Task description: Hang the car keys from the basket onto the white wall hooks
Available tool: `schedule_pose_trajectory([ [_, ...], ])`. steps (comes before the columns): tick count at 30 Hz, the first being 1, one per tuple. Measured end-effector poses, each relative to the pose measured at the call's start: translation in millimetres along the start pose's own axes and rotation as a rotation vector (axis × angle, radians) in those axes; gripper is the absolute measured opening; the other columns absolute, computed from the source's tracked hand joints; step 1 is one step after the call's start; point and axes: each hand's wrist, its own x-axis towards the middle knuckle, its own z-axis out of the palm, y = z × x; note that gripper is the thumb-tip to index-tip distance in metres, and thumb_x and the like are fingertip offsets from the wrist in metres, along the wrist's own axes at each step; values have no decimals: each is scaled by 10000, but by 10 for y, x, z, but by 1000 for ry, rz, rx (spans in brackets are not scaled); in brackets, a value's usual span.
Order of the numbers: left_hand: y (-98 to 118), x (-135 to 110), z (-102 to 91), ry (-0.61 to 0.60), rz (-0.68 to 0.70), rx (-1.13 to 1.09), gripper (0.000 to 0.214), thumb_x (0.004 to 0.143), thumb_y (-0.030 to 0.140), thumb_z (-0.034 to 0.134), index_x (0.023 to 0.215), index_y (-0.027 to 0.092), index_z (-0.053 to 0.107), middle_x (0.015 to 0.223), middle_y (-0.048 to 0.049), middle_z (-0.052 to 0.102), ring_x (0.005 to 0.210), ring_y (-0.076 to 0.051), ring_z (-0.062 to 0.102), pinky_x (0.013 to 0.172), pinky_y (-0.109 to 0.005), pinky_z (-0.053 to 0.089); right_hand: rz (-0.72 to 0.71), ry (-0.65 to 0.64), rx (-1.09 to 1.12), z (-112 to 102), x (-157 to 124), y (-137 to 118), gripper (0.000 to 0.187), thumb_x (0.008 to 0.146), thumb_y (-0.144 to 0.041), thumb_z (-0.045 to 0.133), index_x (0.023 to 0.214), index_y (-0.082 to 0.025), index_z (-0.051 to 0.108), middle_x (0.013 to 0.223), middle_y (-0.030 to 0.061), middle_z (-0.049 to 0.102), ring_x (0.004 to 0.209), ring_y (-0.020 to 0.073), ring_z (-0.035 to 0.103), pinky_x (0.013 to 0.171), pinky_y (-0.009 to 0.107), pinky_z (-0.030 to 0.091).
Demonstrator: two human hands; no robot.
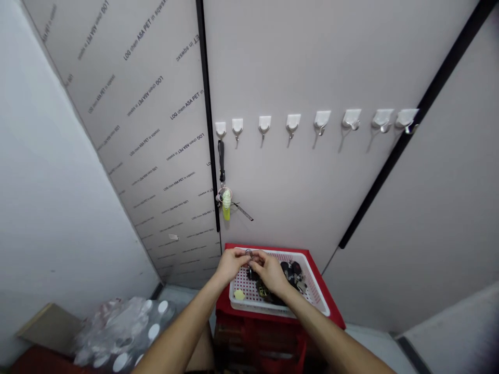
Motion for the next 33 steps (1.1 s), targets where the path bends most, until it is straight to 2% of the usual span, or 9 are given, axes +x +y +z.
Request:
schedule_pose_trajectory([
  [3, -28, 1, -12, 20, 12, -89, 120, 566, 165, 511, 660, 111, 563, 608, -11, 582, 534, -90, 501, 576, -228, 399, 38, -1, 145, -21, 37, -64, 215, 633, -227, 455, 822, -144, 512, 645, 5, 560, 576, 105, 495, 582, 236, 395],
  [6, -33, -13, -22, 32, 95, -33, 156, 588, 151, 488, 724, 122, 559, 721, -32, 594, 663, -114, 521, 681, -252, 392, 85, 48, 240, -58, 57, -154, 216, 627, -249, 457, 811, -148, 504, 618, -11, 533, 544, 91, 461, 543, 219, 373],
  [10, 7, -65, 3, -114, 185, 42, 249, 611, 140, 473, 847, 153, 549, 861, -31, 579, 828, -124, 493, 789, -244, 336, 145, 8, 386, -93, 72, -235, 181, 612, -288, 469, 726, -152, 502, 593, -27, 491, 496, 69, 418, 495, 200, 345],
  [13, -1, -81, 33, -164, 155, -4, 227, 622, 155, 463, 832, 142, 549, 800, -27, 589, 773, -123, 506, 744, -244, 359, 130, 22, 423, -102, 92, -238, 162, 617, -287, 469, 708, -153, 486, 544, -44, 450, 479, 61, 399, 484, 191, 333],
  [16, -37, -58, 48, -91, 126, -60, 148, 608, 212, 496, 705, 119, 557, 683, -19, 581, 661, -113, 505, 663, -234, 374, 61, 53, 348, -116, 136, -237, 146, 634, -275, 458, 700, -146, 481, 515, -48, 425, 477, 61, 389, 480, 187, 323],
  [19, 11, -18, 56, -71, 82, -218, 201, 584, 276, 528, 693, 107, 524, 627, -13, 558, 575, -95, 492, 584, -219, 375, -1, 61, 322, -166, 236, -318, 172, 656, -298, 437, 737, -149, 469, 576, -28, 463, 511, 71, 421, 497, 197, 344],
  [22, 216, 15, 73, -64, 83, -330, 282, 543, 266, 563, 767, 116, 480, 661, -14, 558, 526, -84, 489, 520, -205, 368, -67, 70, 326, -257, 394, -532, 201, 667, -315, 420, 785, -155, 451, 598, -23, 475, 502, 73, 438, 492, 204, 356],
  [26, 618, 74, 111, 79, 188, -373, 278, 535, 204, 557, 766, 147, 413, 663, 7, 556, 488, -66, 488, 513, -198, 373, -176, 117, 282, -370, 641, -938, 217, 637, -295, 447, 791, -143, 462, 555, -36, 462, 448, 58, 417, 456, 196, 342],
  [33, 1182, 288, 66, 288, 424, -258, 183, 585, 107, 470, 700, 176, 346, 511, 62, 513, 446, -60, 481, 461, -163, 342, -227, 221, 300, -420, 1060, -1581, 234, 588, -244, 455, 795, -134, 468, 541, -42, 480, 398, 41, 415, 409, 178, 342],
])
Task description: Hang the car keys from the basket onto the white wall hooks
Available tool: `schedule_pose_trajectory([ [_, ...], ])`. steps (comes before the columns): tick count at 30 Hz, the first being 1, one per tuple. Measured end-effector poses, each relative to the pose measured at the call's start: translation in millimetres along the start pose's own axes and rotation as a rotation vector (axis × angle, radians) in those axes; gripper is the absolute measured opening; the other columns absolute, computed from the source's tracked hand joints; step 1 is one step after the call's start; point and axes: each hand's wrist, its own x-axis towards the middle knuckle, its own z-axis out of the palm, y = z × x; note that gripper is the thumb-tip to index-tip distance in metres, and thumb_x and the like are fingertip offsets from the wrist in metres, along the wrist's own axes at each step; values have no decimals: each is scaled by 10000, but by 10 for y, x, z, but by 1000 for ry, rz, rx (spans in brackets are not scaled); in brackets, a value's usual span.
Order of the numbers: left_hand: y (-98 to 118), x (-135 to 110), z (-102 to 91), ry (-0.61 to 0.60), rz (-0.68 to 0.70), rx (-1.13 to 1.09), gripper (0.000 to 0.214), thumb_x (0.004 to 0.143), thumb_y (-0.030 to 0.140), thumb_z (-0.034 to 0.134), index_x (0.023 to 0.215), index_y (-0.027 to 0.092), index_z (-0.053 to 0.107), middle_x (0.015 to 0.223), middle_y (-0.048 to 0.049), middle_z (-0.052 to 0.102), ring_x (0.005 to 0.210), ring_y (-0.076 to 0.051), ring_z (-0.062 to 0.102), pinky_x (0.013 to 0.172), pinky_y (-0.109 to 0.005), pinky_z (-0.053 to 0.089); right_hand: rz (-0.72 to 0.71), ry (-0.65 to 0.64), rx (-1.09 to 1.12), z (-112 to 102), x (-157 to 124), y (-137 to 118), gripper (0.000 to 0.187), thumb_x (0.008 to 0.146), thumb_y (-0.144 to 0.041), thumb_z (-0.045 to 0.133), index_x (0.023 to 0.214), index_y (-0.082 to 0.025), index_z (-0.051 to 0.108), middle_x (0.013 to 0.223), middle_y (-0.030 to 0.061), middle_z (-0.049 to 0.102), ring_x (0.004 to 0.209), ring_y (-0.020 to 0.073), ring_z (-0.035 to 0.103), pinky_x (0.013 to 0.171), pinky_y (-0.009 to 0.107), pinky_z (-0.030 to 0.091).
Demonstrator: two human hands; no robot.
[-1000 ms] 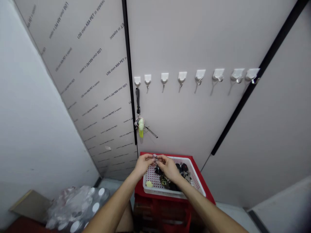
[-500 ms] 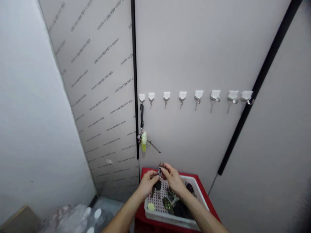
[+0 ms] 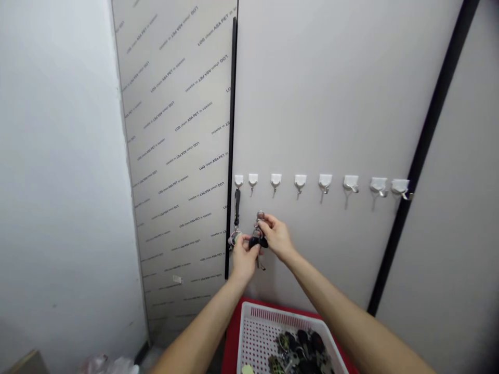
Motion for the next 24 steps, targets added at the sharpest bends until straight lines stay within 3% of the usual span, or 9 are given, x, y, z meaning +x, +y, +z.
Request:
schedule_pose_trajectory([
  [8, 289, 375, 55, 71, 138, 12, 180, 571, 32, 450, 693, 154, 398, 620, 23, 513, 530, -57, 492, 542, -181, 386, -116, 56, -168, 158, 445, -219, 157, 609, -214, 427, 722, -139, 504, 510, -43, 477, 374, 39, 420, 377, 160, 340],
  [16, 226, 569, 48, 124, 233, 181, 185, 568, 61, 492, 726, 150, 455, 692, -5, 517, 588, -69, 492, 577, -198, 398, -40, 95, -330, 219, 546, -373, 154, 638, -174, 408, 723, -115, 523, 515, -17, 494, 371, 42, 435, 366, 150, 352],
  [24, 230, 546, 28, 140, 208, 380, 192, 579, 79, 489, 753, 159, 473, 715, -1, 535, 539, -66, 479, 552, -204, 387, 10, 157, -442, 186, 557, -328, 120, 614, -209, 459, 647, -117, 529, 492, 5, 514, 404, 73, 469, 389, 166, 352],
])
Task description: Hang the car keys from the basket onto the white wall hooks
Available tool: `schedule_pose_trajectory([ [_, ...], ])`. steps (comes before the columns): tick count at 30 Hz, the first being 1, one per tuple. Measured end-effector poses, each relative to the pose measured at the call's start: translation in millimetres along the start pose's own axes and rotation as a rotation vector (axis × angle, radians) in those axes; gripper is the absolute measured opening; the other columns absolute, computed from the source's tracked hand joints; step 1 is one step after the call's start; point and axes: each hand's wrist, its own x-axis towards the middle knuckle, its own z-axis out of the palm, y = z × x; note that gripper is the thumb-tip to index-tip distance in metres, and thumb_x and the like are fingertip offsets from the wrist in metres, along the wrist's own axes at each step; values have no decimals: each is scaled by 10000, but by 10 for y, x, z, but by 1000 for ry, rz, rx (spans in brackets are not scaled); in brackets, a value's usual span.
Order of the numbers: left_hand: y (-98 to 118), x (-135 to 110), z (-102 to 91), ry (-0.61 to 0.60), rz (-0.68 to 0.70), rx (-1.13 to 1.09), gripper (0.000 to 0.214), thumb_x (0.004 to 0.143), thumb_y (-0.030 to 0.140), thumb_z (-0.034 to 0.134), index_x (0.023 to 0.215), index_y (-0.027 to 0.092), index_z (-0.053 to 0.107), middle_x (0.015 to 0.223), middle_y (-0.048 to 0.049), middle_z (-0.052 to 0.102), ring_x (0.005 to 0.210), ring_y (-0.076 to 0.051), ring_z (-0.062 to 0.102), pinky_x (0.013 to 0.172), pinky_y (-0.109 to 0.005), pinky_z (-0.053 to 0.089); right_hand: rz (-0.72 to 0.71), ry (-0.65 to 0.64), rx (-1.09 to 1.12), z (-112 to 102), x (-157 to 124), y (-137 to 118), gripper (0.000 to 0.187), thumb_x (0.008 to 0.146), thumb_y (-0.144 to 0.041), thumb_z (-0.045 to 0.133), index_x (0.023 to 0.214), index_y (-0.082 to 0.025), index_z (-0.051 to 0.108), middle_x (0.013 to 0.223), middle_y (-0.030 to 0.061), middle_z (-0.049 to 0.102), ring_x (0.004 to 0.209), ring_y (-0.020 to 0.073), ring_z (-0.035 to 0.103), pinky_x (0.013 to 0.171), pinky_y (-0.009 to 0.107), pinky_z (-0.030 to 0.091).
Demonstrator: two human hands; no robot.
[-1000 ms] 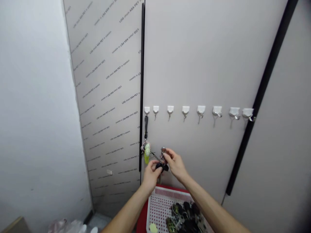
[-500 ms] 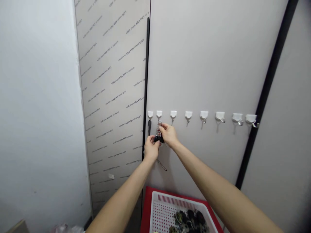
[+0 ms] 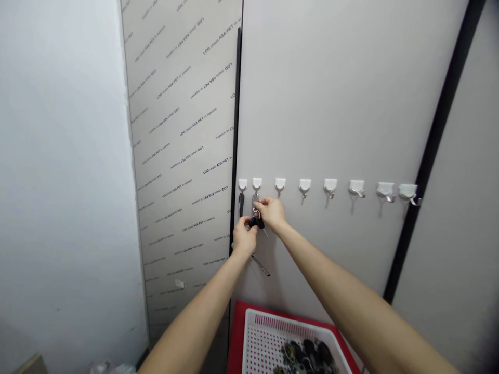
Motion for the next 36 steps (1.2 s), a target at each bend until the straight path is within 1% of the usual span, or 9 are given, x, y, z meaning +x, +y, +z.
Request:
schedule_pose_trajectory([
  [5, 29, -54, -35, -8, 24, 114, 247, 587, 80, 476, 820, 164, 486, 791, -29, 553, 631, -99, 500, 629, -243, 388, -79, 103, -238, -30, 38, 43, 143, 585, -275, 502, 553, -141, 541, 478, 9, 529, 452, 91, 468, 444, 190, 331],
  [9, 34, -69, -34, 3, 47, 129, 316, 584, 80, 474, 889, 161, 479, 887, -60, 540, 790, -141, 494, 739, -285, 359, -145, 119, -394, -7, 52, 85, 174, 593, -318, 493, 565, -159, 557, 470, 9, 535, 457, 98, 464, 454, 203, 317],
  [14, 33, -97, -45, 19, 33, 63, 398, 547, 81, 522, 935, 148, 460, 939, -80, 515, 865, -166, 473, 790, -302, 333, -147, 125, -386, 13, -26, 157, 179, 600, -321, 492, 557, -159, 554, 471, 1, 525, 458, 88, 451, 468, 202, 320],
  [17, 11, -195, -80, -3, 116, 135, 390, 568, 102, 509, 951, 146, 444, 942, -76, 499, 881, -168, 459, 794, -301, 330, -160, 103, -364, -51, -134, 237, 179, 605, -315, 489, 598, -150, 557, 503, -3, 529, 473, 78, 444, 486, 197, 323],
  [20, -47, -439, -132, -37, 254, 235, 340, 599, 111, 471, 935, 160, 444, 970, -60, 471, 939, -163, 414, 825, -297, 306, -169, 48, -326, -187, -355, 416, 184, 631, -295, 456, 617, -139, 551, 519, -2, 530, 479, 75, 443, 493, 193, 324],
  [24, -305, -986, -175, -230, 340, 327, 271, 642, 107, 405, 901, 170, 455, 1009, -54, 445, 988, -143, 368, 866, -283, 266, -129, -169, -291, -384, -886, 906, 150, 636, -236, 433, 612, -136, 543, 538, 4, 542, 505, 84, 465, 516, 190, 337],
  [29, -874, -1613, -141, -674, 145, 527, 242, 628, 126, 415, 856, 165, 485, 925, -54, 488, 901, -156, 414, 810, -279, 312, 52, -439, -451, -511, -1596, 1644, 144, 630, -203, 424, 654, -155, 558, 594, 16, 575, 533, 106, 485, 527, 201, 342],
  [32, -1099, -1777, -115, -849, 37, 633, 233, 628, 173, 432, 851, 169, 499, 888, -54, 506, 861, -162, 432, 774, -270, 327, 81, -480, -560, -541, -1864, 1895, 148, 633, -195, 422, 667, -171, 563, 639, 20, 581, 591, 121, 491, 572, 214, 343],
  [36, -1187, -1789, -77, -940, -23, 669, 256, 606, 227, 474, 852, 172, 519, 834, -54, 531, 796, -168, 461, 714, -259, 342, 32, -468, -624, -553, -2026, 1993, 178, 635, -181, 420, 713, -165, 579, 756, 46, 568, 757, 148, 464, 692, 237, 324],
])
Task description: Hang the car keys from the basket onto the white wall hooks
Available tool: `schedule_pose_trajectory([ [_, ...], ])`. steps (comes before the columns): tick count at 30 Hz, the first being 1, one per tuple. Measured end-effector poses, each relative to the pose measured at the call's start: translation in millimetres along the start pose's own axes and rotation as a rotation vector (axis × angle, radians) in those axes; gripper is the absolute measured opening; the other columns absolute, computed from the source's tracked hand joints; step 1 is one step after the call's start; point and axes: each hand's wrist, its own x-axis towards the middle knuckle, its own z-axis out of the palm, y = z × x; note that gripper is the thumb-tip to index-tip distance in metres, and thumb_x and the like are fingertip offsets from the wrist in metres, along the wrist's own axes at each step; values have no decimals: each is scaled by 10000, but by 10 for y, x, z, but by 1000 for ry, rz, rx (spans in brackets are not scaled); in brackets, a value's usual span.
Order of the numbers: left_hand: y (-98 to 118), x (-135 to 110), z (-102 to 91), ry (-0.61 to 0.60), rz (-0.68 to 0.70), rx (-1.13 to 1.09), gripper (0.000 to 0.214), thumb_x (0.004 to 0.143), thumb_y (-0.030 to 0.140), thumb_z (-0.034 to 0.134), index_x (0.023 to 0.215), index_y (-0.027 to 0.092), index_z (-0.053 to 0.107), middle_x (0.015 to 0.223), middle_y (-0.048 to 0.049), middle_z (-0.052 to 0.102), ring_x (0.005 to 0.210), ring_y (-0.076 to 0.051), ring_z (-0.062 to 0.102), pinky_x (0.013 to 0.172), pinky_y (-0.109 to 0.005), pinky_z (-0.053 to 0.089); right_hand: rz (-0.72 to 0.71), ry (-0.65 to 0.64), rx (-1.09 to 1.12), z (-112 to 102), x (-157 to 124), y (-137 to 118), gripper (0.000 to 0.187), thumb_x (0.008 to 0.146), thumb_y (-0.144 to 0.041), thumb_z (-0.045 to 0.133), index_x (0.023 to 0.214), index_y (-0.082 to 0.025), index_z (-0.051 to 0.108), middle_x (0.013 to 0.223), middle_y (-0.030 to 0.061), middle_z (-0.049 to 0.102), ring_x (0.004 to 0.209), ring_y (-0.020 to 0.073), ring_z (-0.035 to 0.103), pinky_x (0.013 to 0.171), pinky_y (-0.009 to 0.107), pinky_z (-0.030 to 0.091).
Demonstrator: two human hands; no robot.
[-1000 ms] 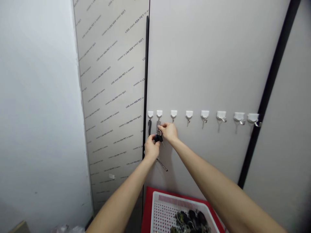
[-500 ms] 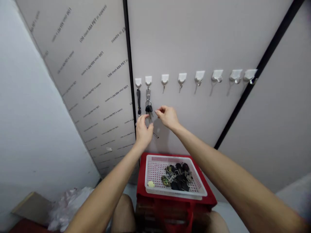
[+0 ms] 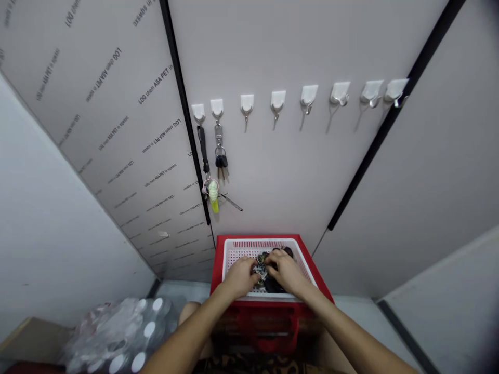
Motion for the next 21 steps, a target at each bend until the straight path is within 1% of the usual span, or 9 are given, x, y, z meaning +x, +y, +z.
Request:
schedule_pose_trajectory([
  [3, -5, 36, -7, -22, -8, -1, 262, 575, 236, 506, 827, 170, 538, 766, -46, 540, 738, -165, 471, 656, -246, 349, -15, -30, -59, 10, -28, -7, 193, 633, -203, 432, 745, -178, 587, 791, 46, 550, 798, 162, 436, 711, 261, 309],
  [8, -38, 45, 6, -42, -41, -26, 243, 541, 221, 534, 780, 185, 555, 727, -20, 540, 675, -139, 469, 610, -218, 344, -54, -97, -134, 11, -24, -19, 187, 639, -274, 450, 744, -213, 593, 850, 32, 524, 843, 178, 403, 718, 295, 282],
  [10, -55, 44, 16, -50, -36, -40, 232, 547, 223, 528, 774, 187, 556, 720, -17, 543, 662, -133, 470, 606, -213, 341, -77, -107, -144, 20, -20, -20, 198, 647, -310, 449, 756, -223, 590, 867, 31, 515, 850, 182, 397, 717, 305, 276],
  [13, -73, 67, 29, -12, -43, -66, 249, 584, 212, 484, 824, 180, 540, 736, -28, 552, 664, -131, 476, 607, -212, 339, -78, -108, -146, 36, -5, -21, 199, 647, -332, 455, 752, -222, 584, 864, 32, 513, 840, 187, 403, 702, 309, 278],
  [16, -74, 140, 41, 70, -131, -110, 288, 603, 183, 451, 883, 179, 520, 739, -34, 566, 668, -129, 485, 612, -211, 336, -14, -94, -143, 43, 12, -25, 182, 649, -289, 459, 751, -197, 578, 840, 44, 526, 830, 180, 415, 703, 294, 285],
  [19, -66, 247, 62, 127, -269, -182, 214, 588, 204, 476, 784, 177, 559, 689, -30, 581, 639, -126, 492, 591, -209, 334, 23, -72, -153, 38, 12, -31, 216, 654, -263, 451, 815, -182, 570, 854, 59, 531, 852, 184, 412, 718, 288, 289],
  [21, -61, 311, 85, 154, -337, -210, 152, 579, 214, 490, 700, 170, 571, 664, -32, 586, 613, -125, 492, 572, -209, 331, 1, -74, -152, 34, 1, -37, 228, 656, -265, 445, 834, -197, 571, 882, 55, 527, 865, 188, 409, 727, 295, 288],
])
